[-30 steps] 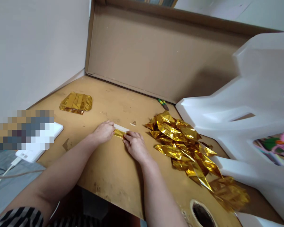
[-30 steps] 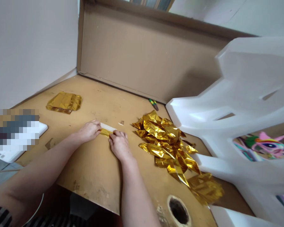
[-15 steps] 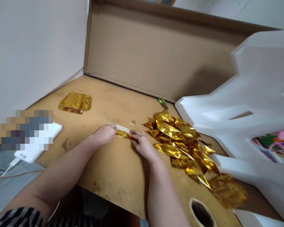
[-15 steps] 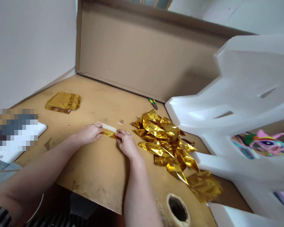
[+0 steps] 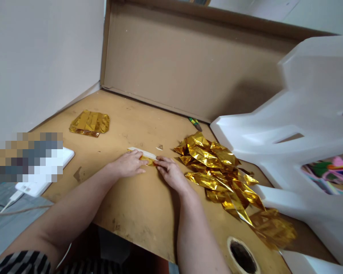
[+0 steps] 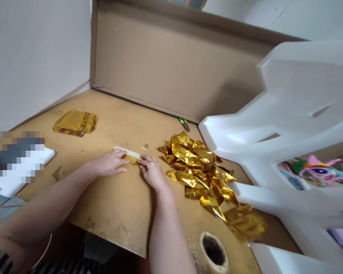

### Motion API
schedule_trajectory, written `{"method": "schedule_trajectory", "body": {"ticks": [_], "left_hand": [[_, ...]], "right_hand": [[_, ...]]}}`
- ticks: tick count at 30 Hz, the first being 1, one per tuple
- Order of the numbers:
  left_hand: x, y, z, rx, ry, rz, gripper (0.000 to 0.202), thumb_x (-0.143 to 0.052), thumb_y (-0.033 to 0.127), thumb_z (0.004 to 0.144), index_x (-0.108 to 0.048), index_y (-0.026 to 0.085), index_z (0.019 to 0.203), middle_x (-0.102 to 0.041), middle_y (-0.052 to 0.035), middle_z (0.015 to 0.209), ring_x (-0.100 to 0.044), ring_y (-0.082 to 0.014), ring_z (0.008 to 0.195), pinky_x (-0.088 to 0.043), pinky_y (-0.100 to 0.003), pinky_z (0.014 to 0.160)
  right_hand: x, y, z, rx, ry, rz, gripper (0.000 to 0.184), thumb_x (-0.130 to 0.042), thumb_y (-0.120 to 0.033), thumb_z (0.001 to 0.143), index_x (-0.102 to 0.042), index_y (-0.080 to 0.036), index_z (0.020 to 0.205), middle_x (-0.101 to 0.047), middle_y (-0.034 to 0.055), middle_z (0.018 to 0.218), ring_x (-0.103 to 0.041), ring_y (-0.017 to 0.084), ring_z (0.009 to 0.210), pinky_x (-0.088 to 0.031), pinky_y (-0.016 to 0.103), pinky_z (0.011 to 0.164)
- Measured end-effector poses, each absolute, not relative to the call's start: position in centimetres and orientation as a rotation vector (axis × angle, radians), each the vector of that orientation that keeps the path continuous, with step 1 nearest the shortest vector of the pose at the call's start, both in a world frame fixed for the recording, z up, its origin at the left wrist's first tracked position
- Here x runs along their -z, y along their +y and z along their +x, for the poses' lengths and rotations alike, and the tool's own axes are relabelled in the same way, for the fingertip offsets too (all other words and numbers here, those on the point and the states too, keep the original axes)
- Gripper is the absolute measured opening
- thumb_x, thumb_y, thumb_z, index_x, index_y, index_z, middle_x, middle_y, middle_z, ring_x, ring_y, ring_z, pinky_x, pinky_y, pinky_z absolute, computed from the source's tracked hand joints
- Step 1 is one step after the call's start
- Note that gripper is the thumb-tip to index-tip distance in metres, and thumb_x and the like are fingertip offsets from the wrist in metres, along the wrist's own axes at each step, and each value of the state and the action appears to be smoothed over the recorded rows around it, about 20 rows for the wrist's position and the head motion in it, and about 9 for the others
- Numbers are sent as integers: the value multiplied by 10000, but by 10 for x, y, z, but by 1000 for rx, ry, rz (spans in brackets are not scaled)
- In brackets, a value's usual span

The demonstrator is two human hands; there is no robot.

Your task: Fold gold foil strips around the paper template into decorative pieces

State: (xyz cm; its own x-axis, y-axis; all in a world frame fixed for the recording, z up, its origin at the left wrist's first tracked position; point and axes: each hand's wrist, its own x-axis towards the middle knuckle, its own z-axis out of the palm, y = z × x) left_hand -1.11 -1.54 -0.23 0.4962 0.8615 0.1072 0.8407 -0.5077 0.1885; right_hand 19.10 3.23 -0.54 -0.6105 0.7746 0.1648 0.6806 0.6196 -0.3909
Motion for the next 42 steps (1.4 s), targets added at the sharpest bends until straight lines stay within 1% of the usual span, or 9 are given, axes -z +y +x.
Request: {"method": "schedule_trajectory", "body": {"ticks": [4,8,13,19,22,27,33,37,42], "left_hand": [[3,-15,-12,-324,1463,2603,385,-500,403,853,-555,264,1208,-524,-86,1125,-456,-248,1071,-382,-368,910],[2,-16,-12,-302,1419,2626,390,-504,416,846,-564,266,1201,-529,-82,1104,-462,-245,1049,-380,-365,905],[2,-15,-15,-278,1370,2629,356,-525,402,833,-606,255,1146,-541,-80,1074,-467,-239,1040,-381,-348,902],[4,-14,-16,-297,1353,2599,367,-529,398,825,-593,271,1163,-547,-71,1072,-466,-236,1019,-379,-349,889],[1,-15,-16,-297,1349,2597,356,-535,383,822,-602,264,1150,-552,-73,1071,-467,-236,1016,-379,-343,886],[-4,-16,-15,-227,1354,2588,391,-532,386,824,-579,246,1187,-548,-88,1093,-464,-247,1027,-377,-348,881],[0,-14,-17,-249,1334,2602,394,-545,406,814,-576,263,1179,-553,-70,1088,-466,-235,1023,-372,-338,879],[-2,-16,-16,-222,1345,2606,404,-546,399,812,-570,245,1184,-549,-82,1105,-469,-243,1021,-378,-344,878],[-12,-19,-14,-204,1370,2563,453,-553,371,804,-520,218,1229,-546,-96,1140,-470,-251,1026,-388,-344,870]], "right_hand": [[6,33,191,-459,-2466,-1158,265,-477,-163,822,-717,-246,898,-653,65,1060,-585,210,952,-450,409,878],[1,31,190,-533,-2455,-1118,234,-480,-147,815,-704,-215,825,-665,69,988,-598,197,911,-458,373,855],[-3,29,187,-594,-2454,-1097,203,-481,-141,811,-668,-197,758,-665,61,867,-596,182,830,-457,344,825],[3,32,190,-599,-2432,-1126,155,-523,-155,784,-669,-207,780,-645,55,873,-568,192,851,-431,370,842],[5,33,190,-559,-2417,-1149,158,-511,-181,801,-665,-216,792,-635,50,870,-547,198,854,-413,384,848],[5,30,184,-474,-2391,-1241,138,-500,-222,815,-637,-212,804,-615,57,869,-522,214,872,-396,381,835],[9,29,177,-398,-2346,-1335,120,-490,-267,812,-591,-220,768,-589,51,835,-508,226,856,-391,380,802],[11,29,173,-371,-2292,-1405,93,-501,-261,796,-564,-231,734,-578,45,826,-500,232,864,-386,378,794],[12,28,169,-337,-2267,-1470,61,-510,-240,781,-555,-228,740,-574,45,836,-495,230,878,-377,363,793]]}}
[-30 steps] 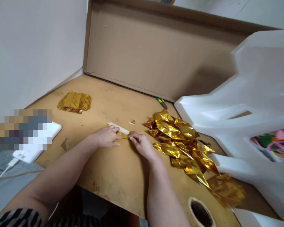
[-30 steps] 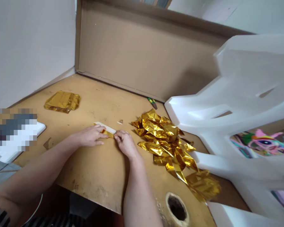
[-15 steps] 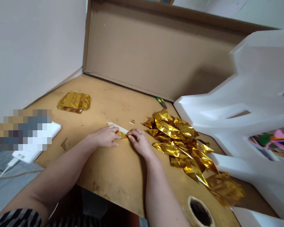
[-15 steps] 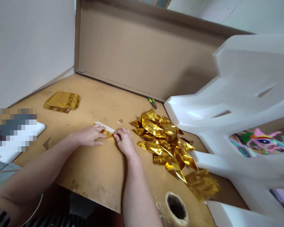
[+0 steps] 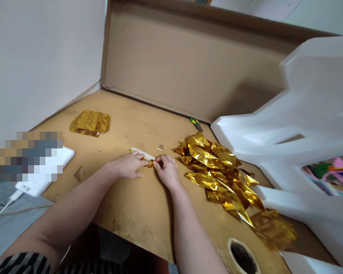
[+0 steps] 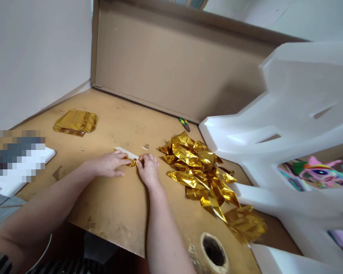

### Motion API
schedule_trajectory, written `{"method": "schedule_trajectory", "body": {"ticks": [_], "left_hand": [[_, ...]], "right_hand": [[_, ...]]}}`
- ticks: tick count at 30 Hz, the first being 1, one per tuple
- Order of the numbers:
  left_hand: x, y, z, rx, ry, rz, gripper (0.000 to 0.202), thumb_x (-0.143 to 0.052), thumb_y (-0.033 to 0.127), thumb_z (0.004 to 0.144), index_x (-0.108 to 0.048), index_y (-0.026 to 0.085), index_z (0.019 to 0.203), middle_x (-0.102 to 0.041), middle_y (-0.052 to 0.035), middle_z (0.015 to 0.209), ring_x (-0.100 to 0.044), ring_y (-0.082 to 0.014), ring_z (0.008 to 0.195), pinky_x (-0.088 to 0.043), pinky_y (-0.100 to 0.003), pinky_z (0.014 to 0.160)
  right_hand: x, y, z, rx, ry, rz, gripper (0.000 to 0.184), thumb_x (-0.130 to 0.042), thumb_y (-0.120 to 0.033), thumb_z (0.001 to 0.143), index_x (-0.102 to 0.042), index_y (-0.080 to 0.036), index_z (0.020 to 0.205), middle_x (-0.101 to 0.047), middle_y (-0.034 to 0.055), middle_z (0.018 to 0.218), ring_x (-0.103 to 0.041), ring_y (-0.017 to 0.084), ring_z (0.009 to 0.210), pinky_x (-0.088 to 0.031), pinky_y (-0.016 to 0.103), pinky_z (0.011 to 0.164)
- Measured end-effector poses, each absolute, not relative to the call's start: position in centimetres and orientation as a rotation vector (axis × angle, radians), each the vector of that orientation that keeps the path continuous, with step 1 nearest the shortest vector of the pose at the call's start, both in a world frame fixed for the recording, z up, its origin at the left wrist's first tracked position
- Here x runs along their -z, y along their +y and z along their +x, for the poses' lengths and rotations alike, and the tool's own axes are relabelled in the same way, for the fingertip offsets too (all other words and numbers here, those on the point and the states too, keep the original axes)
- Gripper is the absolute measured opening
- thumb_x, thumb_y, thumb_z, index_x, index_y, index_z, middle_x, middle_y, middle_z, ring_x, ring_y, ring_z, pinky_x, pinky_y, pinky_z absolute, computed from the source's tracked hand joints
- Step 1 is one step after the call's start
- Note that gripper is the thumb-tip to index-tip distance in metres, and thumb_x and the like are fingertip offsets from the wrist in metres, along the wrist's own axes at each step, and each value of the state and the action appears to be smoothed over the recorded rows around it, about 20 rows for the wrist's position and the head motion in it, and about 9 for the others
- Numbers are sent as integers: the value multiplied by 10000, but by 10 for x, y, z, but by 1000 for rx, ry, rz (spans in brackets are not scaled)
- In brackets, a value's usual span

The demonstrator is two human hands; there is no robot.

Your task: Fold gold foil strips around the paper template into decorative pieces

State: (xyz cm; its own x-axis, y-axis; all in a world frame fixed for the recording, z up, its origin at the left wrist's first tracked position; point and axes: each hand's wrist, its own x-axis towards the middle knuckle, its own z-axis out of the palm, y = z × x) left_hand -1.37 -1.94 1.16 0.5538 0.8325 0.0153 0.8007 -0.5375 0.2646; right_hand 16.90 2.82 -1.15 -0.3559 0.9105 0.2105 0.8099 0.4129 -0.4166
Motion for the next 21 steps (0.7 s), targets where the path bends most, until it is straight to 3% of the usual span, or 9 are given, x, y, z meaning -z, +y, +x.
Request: {"method": "schedule_trajectory", "body": {"ticks": [5,12,21], "left_hand": [[-14,-20,-15,-152,1319,2573,538,-561,384,798,-449,256,1308,-538,-87,1160,-462,-249,1043,-373,-350,897],[-9,-18,-16,-109,1274,2627,505,-553,433,798,-516,240,1263,-518,-107,1189,-443,-267,1088,-357,-369,931],[-6,-17,-16,-106,1279,2623,452,-547,421,805,-557,247,1222,-504,-104,1207,-439,-263,1102,-344,-371,952]], "right_hand": [[12,26,166,-300,-2252,-1527,51,-520,-235,771,-563,-214,784,-573,50,860,-489,228,892,-365,350,794],[11,20,157,-201,-2254,-1650,249,-534,-408,785,-578,-200,915,-561,65,906,-475,237,914,-344,361,805],[14,26,160,-182,-2200,-1740,250,-536,-418,776,-581,-227,931,-547,47,912,-454,237,940,-312,370,829]]}}
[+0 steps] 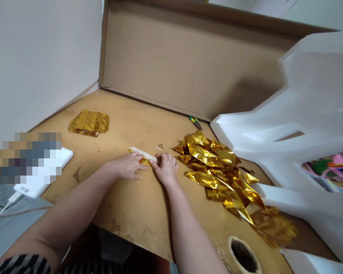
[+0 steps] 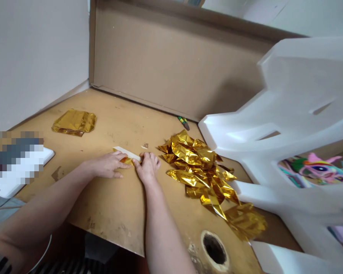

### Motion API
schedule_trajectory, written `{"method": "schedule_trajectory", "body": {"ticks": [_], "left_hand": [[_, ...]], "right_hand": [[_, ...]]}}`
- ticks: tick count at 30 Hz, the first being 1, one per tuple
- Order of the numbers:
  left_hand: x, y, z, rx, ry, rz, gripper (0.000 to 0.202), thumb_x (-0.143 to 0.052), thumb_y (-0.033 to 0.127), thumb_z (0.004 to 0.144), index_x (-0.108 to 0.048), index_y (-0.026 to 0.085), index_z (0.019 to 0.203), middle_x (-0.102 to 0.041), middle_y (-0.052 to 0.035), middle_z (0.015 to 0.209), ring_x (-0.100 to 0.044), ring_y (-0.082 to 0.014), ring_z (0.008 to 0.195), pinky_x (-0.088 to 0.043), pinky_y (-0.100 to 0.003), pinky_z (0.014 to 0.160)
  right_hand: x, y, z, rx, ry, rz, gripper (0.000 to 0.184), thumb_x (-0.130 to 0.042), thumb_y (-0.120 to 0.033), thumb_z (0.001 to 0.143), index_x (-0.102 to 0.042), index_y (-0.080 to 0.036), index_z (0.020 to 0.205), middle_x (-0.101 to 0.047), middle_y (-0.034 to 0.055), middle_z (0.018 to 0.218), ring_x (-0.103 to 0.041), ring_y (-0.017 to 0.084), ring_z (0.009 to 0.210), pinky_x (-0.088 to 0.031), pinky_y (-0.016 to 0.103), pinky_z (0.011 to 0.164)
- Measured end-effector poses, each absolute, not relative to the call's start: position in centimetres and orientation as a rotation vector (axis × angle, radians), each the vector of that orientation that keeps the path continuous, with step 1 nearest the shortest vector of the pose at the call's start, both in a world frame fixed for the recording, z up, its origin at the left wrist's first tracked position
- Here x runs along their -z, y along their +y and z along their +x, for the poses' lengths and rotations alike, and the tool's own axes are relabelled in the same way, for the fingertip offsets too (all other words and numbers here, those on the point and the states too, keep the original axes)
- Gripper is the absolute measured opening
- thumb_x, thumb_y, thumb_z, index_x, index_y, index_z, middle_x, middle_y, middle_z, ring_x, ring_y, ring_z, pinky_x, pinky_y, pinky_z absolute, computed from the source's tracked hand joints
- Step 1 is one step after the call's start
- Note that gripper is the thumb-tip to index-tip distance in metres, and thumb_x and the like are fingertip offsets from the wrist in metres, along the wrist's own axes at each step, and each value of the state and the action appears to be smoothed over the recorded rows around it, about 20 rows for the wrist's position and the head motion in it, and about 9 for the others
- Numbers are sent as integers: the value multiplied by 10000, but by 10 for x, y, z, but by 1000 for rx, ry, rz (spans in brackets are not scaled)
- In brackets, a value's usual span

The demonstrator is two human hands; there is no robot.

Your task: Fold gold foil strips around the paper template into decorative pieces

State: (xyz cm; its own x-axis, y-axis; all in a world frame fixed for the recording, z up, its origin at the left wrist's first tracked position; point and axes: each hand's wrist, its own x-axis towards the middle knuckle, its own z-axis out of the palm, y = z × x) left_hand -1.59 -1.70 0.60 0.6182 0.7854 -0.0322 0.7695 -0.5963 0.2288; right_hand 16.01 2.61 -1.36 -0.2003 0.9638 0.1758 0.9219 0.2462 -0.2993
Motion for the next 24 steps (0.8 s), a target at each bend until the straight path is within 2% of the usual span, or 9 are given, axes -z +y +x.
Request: {"method": "schedule_trajectory", "body": {"ticks": [9,17,21,24], "left_hand": [[1,-15,-16,-131,1306,2590,474,-543,466,801,-541,276,1235,-470,-90,1280,-420,-269,1143,-330,-390,973],[-3,-19,-7,-145,1353,2562,455,-538,456,813,-565,244,1215,-489,-107,1261,-423,-274,1146,-330,-391,980],[-5,-20,-7,-154,1343,2581,434,-529,453,820,-573,246,1198,-513,-100,1222,-440,-266,1111,-340,-386,960],[-4,-19,-8,-164,1332,2593,448,-522,472,818,-559,257,1209,-520,-92,1205,-446,-266,1093,-351,-387,940]], "right_hand": [[17,34,170,-149,-2140,-1776,238,-530,-398,790,-594,-231,946,-554,59,949,-446,251,964,-308,387,829],[13,26,169,81,-2169,-1676,195,-571,-302,777,-604,-190,935,-569,103,973,-457,264,964,-304,395,838],[9,17,159,-113,-2218,-1617,65,-551,-206,774,-602,-197,813,-595,64,854,-502,218,860,-332,327,753],[7,14,151,-264,-2261,-1637,80,-522,-160,777,-589,-200,757,-606,37,790,-517,194,806,-319,310,734]]}}
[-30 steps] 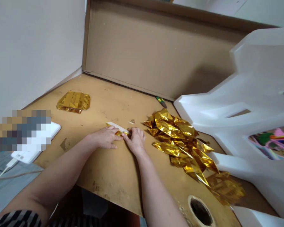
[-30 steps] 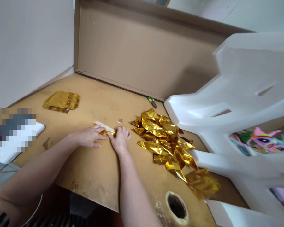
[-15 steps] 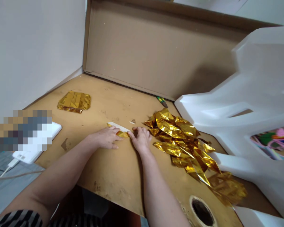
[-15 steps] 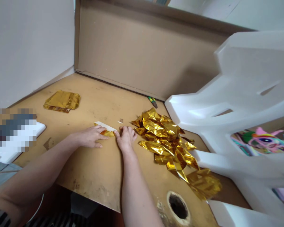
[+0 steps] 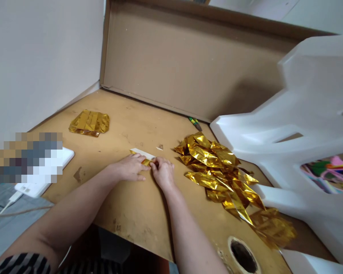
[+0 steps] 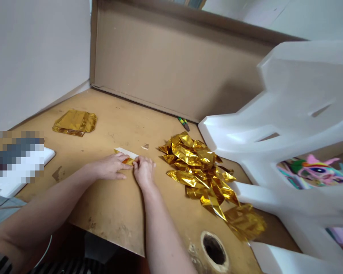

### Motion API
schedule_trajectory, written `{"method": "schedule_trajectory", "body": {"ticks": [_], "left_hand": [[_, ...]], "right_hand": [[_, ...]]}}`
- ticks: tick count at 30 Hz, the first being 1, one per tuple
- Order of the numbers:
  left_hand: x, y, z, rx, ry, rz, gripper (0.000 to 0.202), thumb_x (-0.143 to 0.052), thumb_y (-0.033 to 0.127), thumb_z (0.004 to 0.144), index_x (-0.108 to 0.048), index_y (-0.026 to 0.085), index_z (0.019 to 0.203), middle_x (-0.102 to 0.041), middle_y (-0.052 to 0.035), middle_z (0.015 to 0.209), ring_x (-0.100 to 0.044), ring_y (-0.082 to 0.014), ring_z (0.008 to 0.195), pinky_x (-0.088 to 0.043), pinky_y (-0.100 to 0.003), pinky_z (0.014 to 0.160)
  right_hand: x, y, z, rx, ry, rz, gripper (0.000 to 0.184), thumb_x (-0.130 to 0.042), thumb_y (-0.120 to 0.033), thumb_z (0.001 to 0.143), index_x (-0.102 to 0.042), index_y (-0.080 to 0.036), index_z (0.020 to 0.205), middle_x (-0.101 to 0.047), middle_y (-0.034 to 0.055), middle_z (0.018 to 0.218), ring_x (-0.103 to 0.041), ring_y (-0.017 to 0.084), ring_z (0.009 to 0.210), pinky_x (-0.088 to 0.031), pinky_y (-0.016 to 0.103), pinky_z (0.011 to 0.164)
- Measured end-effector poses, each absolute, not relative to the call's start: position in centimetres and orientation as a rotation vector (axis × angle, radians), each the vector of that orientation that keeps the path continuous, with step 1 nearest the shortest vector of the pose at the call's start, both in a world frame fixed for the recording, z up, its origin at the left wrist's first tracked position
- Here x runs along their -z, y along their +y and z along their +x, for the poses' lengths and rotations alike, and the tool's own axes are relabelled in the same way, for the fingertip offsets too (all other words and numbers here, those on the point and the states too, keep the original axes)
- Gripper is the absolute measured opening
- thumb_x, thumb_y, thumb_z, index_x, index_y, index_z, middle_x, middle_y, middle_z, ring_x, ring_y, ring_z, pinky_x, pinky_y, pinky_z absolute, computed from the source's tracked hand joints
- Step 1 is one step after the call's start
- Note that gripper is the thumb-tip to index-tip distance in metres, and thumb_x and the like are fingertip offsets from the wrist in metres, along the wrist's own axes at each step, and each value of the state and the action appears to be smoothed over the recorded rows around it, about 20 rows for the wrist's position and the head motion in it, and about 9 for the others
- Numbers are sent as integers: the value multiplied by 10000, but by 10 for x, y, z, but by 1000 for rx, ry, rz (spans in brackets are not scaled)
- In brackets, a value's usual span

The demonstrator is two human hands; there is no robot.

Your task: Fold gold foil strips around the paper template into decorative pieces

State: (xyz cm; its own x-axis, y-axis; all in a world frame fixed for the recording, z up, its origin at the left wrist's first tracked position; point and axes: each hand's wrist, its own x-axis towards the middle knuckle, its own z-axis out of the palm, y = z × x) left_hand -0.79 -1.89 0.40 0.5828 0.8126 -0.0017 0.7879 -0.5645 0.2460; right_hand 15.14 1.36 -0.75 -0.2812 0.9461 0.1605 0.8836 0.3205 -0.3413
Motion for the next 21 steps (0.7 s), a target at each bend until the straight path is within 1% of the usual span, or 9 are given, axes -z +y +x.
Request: {"method": "schedule_trajectory", "body": {"ticks": [10,13,17,21], "left_hand": [[-1,-18,-9,-176,1316,2612,452,-548,472,799,-577,245,1189,-511,-108,1221,-439,-285,1107,-349,-408,949],[0,-18,-9,-178,1318,2601,445,-552,466,798,-581,243,1181,-515,-104,1215,-441,-283,1102,-345,-407,948],[0,-18,-8,-184,1321,2592,441,-551,462,800,-574,251,1187,-521,-96,1201,-448,-274,1088,-349,-400,941],[-3,-19,-7,-154,1335,2587,453,-546,454,807,-565,233,1203,-507,-112,1217,-436,-280,1111,-348,-396,947]], "right_hand": [[1,13,153,-244,-2273,-1725,114,-467,-199,815,-578,-209,787,-613,50,853,-499,211,865,-282,316,738],[1,12,153,-225,-2307,-1731,105,-481,-232,819,-582,-209,837,-611,58,884,-491,218,883,-283,322,742],[-3,8,152,-169,-2354,-1748,146,-493,-266,828,-594,-208,916,-609,75,934,-489,226,926,-294,335,773],[-14,1,151,-160,-2453,-1782,220,-462,-227,842,-608,-180,1001,-608,110,1026,-498,235,1008,-315,342,838]]}}
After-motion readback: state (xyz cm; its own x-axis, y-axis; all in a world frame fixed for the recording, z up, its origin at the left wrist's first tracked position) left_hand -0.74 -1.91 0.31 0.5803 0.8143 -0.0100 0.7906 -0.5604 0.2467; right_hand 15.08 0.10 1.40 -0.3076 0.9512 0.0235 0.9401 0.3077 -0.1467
